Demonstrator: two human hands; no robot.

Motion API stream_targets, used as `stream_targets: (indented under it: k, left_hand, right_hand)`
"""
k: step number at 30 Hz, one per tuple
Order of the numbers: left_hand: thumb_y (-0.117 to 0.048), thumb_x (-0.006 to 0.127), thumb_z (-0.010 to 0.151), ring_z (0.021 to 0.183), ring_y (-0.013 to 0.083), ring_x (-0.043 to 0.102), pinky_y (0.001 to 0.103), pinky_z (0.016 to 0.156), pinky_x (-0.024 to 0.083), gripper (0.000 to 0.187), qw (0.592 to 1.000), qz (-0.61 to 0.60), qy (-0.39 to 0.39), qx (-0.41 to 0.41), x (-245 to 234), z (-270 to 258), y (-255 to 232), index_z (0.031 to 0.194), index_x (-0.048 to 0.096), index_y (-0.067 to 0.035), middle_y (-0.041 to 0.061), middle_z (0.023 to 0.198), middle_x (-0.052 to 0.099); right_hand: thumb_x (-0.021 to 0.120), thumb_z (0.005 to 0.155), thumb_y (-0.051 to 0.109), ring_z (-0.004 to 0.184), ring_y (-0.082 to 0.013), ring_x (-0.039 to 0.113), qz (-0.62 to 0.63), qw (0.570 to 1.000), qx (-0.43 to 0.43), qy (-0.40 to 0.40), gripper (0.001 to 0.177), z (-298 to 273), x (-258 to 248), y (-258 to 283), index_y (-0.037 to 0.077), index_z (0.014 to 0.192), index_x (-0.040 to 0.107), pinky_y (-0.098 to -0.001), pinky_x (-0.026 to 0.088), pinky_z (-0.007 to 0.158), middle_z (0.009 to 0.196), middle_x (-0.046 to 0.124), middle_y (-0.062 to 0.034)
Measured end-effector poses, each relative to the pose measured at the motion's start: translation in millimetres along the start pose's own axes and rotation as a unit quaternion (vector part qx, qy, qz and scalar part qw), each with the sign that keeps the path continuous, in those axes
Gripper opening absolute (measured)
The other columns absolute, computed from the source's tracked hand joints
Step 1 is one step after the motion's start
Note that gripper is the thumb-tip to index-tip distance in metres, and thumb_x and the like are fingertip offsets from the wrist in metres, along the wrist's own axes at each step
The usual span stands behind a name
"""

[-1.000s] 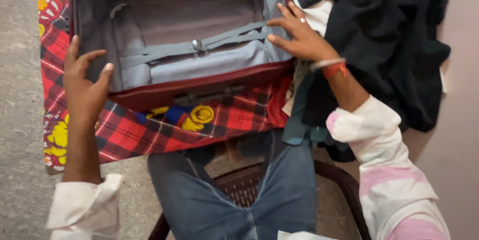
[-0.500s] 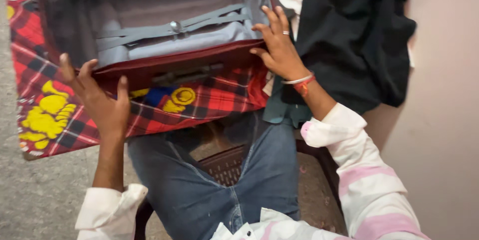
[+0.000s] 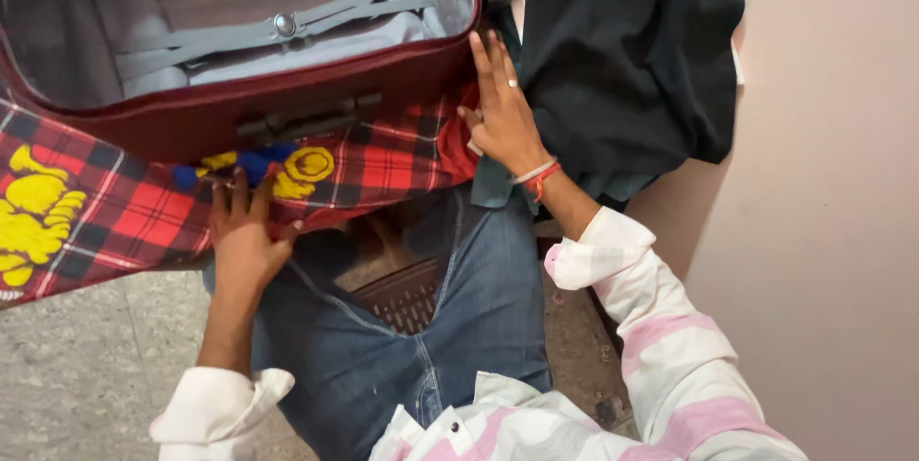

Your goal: The person opens a maroon suitcase resting on their lap, then picks up a black shirt from a pile of clothes. They button the shirt, fold it neatly by hand, and place the folded shirt into the suitcase.

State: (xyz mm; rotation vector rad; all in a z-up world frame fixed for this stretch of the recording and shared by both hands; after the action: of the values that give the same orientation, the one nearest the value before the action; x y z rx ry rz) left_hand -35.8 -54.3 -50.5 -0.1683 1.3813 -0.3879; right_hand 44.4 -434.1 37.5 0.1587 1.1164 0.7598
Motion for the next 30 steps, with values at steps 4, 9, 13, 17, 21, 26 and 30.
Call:
stream_targets:
  k: [4, 9, 13, 17, 21, 26, 30]
  left_hand:
    - [-0.031, 0.085, 0.071, 0.147, 0.0529, 0.033, 0.062, 0.11, 0.038, 0.103, 0.993, 0.098, 0.059, -0.001, -4, -5, -10, 0.161, 0.036, -0.018, 0.02, 0.167, 0.031]
    - [-0.034, 0.085, 0.074, 0.14, 0.0569, 0.039, 0.058, 0.099, 0.05, 0.101, 0.979, 0.174, 0.102, -0.041, -5, -24, -27, 0.16, 0.036, -0.011, 0.024, 0.166, 0.03]
    - [-0.034, 0.083, 0.075, 0.141, 0.0572, 0.038, 0.054, 0.091, 0.056, 0.099, 0.982, 0.145, 0.115, -0.047, -9, -40, -33, 0.159, 0.037, -0.011, 0.028, 0.164, 0.029]
    - [-0.037, 0.081, 0.078, 0.14, 0.0581, 0.039, 0.056, 0.095, 0.054, 0.093, 0.989, 0.097, 0.108, -0.028, -12, -51, -27, 0.158, 0.04, -0.013, 0.029, 0.163, 0.031]
    - [-0.039, 0.081, 0.077, 0.138, 0.0585, 0.039, 0.057, 0.094, 0.052, 0.089, 0.99, 0.096, 0.1, -0.004, -15, -52, -28, 0.154, 0.044, -0.014, 0.028, 0.16, 0.033]
    - [-0.038, 0.078, 0.081, 0.133, 0.0509, 0.05, 0.057, 0.093, 0.052, 0.073, 0.996, 0.072, 0.052, 0.028, -26, -50, -35, 0.145, 0.055, -0.012, 0.021, 0.155, 0.048]
    - [-0.031, 0.077, 0.083, 0.117, 0.0398, 0.062, 0.052, 0.093, 0.052, 0.059, 0.999, -0.002, 0.026, 0.048, -34, -48, -53, 0.135, 0.062, -0.009, 0.016, 0.143, 0.059]
  right_hand:
    - [0.078, 0.08, 0.01, 0.149, -0.0513, 0.027, -0.105, 0.993, -0.016, 0.045, 0.079, -23, 7, 1, 0.005, 0.151, 0.043, -0.0498, 0.032, 0.122, 0.162, 0.03, -0.0267]
    - [0.073, 0.079, 0.005, 0.146, -0.0492, 0.034, -0.15, 0.988, -0.018, 0.016, 0.059, -35, -1, -2, 0.001, 0.136, 0.059, -0.0488, 0.037, 0.121, 0.158, 0.038, -0.0258]
    - [0.078, 0.089, 0.009, 0.144, -0.0404, 0.041, -0.198, 0.979, -0.015, -0.055, 0.052, -40, -18, 1, 0.004, 0.137, 0.059, -0.0492, 0.04, 0.118, 0.163, 0.039, -0.0188]
    - [0.085, 0.084, 0.016, 0.138, -0.0355, 0.041, -0.282, 0.953, 0.013, -0.11, 0.061, -43, -42, 10, 0.008, 0.138, 0.058, -0.0535, 0.036, 0.11, 0.164, 0.037, -0.0165]
    - [0.088, 0.07, 0.022, 0.136, -0.0426, 0.037, -0.271, 0.946, 0.068, -0.162, 0.079, -44, -56, 3, 0.003, 0.139, 0.055, -0.056, 0.036, 0.102, 0.159, 0.031, -0.0263]
    - [0.086, 0.079, 0.018, 0.134, -0.0365, 0.044, -0.273, 0.945, 0.078, -0.162, 0.062, -49, -55, -38, 0.005, 0.134, 0.06, -0.0513, 0.039, 0.103, 0.157, 0.044, -0.016]
    - [0.08, 0.086, 0.011, 0.127, -0.032, 0.053, -0.256, 0.949, 0.051, -0.178, 0.026, -51, -54, -46, 0.008, 0.109, 0.068, -0.0481, 0.042, 0.104, 0.143, 0.061, -0.0109]
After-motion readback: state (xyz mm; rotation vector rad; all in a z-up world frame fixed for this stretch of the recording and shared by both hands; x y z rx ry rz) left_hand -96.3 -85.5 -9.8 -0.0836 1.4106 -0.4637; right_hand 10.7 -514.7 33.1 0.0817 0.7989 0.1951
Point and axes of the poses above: each hand's wrist, its own z-axis towards the middle knuckle, its own x-axis out of the palm, y = z × x, the point moved 4 cm from there along z, towards the middle knuckle
